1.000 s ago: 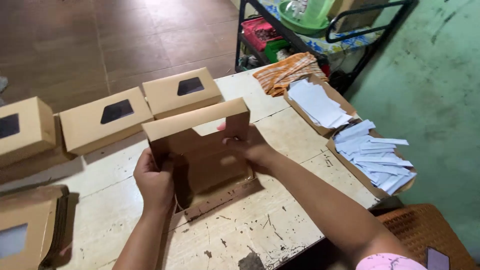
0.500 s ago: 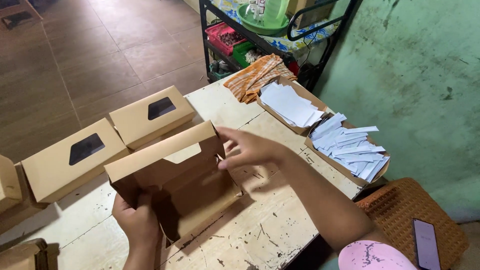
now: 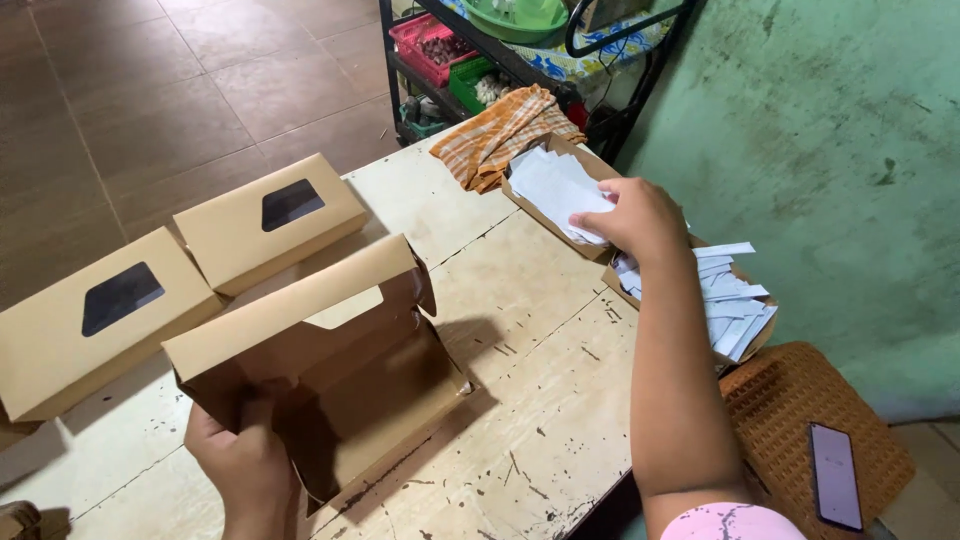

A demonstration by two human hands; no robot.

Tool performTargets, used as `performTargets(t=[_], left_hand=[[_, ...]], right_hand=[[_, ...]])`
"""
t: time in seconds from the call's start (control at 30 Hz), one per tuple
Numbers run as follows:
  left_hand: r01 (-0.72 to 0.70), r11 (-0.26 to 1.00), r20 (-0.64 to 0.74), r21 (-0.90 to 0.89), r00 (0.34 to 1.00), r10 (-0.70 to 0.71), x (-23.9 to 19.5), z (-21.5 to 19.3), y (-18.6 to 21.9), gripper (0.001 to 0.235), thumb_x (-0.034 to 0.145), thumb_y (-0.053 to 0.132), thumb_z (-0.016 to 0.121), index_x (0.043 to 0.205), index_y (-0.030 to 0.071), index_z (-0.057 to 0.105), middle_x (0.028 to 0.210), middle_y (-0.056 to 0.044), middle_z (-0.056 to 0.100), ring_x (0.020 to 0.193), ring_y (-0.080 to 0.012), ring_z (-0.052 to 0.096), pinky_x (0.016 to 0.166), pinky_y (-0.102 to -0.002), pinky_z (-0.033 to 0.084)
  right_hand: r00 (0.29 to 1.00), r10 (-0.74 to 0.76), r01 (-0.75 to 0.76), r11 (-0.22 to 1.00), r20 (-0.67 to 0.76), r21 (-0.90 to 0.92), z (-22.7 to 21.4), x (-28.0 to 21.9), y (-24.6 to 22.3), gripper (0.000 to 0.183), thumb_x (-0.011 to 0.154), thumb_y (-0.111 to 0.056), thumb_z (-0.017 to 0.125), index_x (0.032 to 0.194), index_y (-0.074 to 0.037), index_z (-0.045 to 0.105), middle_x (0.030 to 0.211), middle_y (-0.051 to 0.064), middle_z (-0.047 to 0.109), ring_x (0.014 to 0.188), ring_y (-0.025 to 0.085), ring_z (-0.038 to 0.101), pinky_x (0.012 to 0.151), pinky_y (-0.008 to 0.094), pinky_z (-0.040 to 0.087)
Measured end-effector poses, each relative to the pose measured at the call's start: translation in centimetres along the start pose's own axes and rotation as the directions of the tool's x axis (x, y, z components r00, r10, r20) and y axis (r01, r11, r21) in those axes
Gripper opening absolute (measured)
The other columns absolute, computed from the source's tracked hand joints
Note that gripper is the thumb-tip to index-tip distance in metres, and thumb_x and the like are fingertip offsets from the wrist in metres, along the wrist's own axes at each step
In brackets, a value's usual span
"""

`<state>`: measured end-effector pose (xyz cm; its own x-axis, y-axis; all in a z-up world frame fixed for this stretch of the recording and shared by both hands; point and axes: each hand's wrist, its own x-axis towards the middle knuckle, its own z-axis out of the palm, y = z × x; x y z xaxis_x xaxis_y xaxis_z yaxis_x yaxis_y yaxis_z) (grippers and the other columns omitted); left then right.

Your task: A person is shown from an overhead perspective assembling a cardboard food box by folding the sides and tucking the flaps, then placing a white paper liner inside.

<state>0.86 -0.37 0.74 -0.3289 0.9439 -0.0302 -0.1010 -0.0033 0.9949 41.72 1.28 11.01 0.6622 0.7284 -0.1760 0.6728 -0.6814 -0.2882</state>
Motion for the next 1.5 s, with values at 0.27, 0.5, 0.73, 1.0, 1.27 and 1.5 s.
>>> performTargets(t=[0.27,0.5,0.73,1.0,1.27,1.5], left_hand=[[-0.016,1.000,-0.014,0.018,1.000,0.016,0.0,0.3,-0.1,0.011,0.082,0.000,0.062,0.088,0.009,0.062,0.085,-0.001,0.062,0.078,-0.0143,0.058,0.065,-0.030,0.051],[0.053,0.998,-0.014,-0.029,0.998,-0.054,-0.4,0.7,1.3,0.008,0.084,0.000,0.058,0.086,0.007,0.062,0.083,-0.007,0.066,0.074,-0.0206,0.063,0.063,-0.036,0.056],[-0.062,0.998,0.008,-0.014,0.998,0.062,0.6,-0.2,-1.0,0.009,0.084,0.001,0.061,0.089,0.008,0.063,0.084,-0.003,0.065,0.075,-0.0144,0.060,0.064,-0.031,0.053],[-0.050,0.999,-0.036,-0.005,0.998,0.050,1.3,-0.5,-1.4,0.013,0.077,-0.001,0.067,0.083,0.009,0.060,0.078,-0.004,0.063,0.074,-0.0156,0.057,0.061,-0.031,0.049],[-0.157,0.977,-0.028,-0.144,0.988,0.155,1.3,-0.4,0.5,0.021,0.074,-0.004,0.065,0.090,0.007,0.070,0.078,-0.004,0.063,0.081,-0.0167,0.062,0.077,-0.034,0.053],[-0.169,0.979,0.001,-0.117,0.985,0.171,2.3,-1.0,-1.8,0.017,0.082,-0.003,0.063,0.090,0.011,0.070,0.076,-0.001,0.065,0.078,-0.0105,0.060,0.076,-0.031,0.054]], right_hand=[[0.988,-0.082,0.099,0.986,-0.130,0.132,1.3,2.4,2.4,0.066,0.077,-0.029,0.082,0.139,-0.015,0.065,0.131,0.007,0.069,0.113,0.023,0.067,0.090,0.042,0.052],[0.970,-0.088,0.135,0.971,-0.227,0.198,2.0,3.5,3.4,0.024,0.084,-0.017,0.080,0.108,-0.014,0.082,0.096,0.007,0.078,0.084,0.021,0.070,0.074,0.039,0.056],[0.943,-0.082,0.146,0.973,-0.322,0.180,1.6,2.8,2.9,0.016,0.097,-0.023,0.071,0.098,-0.011,0.082,0.092,0.008,0.078,0.078,0.028,0.069,0.056,0.045,0.053],[0.425,-0.260,0.775,0.599,-0.867,0.201,1.9,-1.6,-2.0,0.012,0.105,-0.005,0.062,0.104,0.003,0.071,0.092,0.011,0.069,0.075,0.019,0.062,0.041,0.031,0.054],[-0.255,-0.741,0.967,-0.193,-0.621,-0.166,8.1,-14.2,-9.6,0.006,0.089,-0.014,0.073,0.089,-0.011,0.078,0.101,0.014,0.077,0.098,0.035,0.073,0.085,0.045,0.061],[-0.281,-0.953,0.955,-0.267,-0.113,-0.127,11.7,-15.5,-10.3,0.024,0.094,-0.030,0.059,0.081,-0.012,0.068,0.091,0.007,0.069,0.098,0.030,0.068,0.081,0.042,0.053]])
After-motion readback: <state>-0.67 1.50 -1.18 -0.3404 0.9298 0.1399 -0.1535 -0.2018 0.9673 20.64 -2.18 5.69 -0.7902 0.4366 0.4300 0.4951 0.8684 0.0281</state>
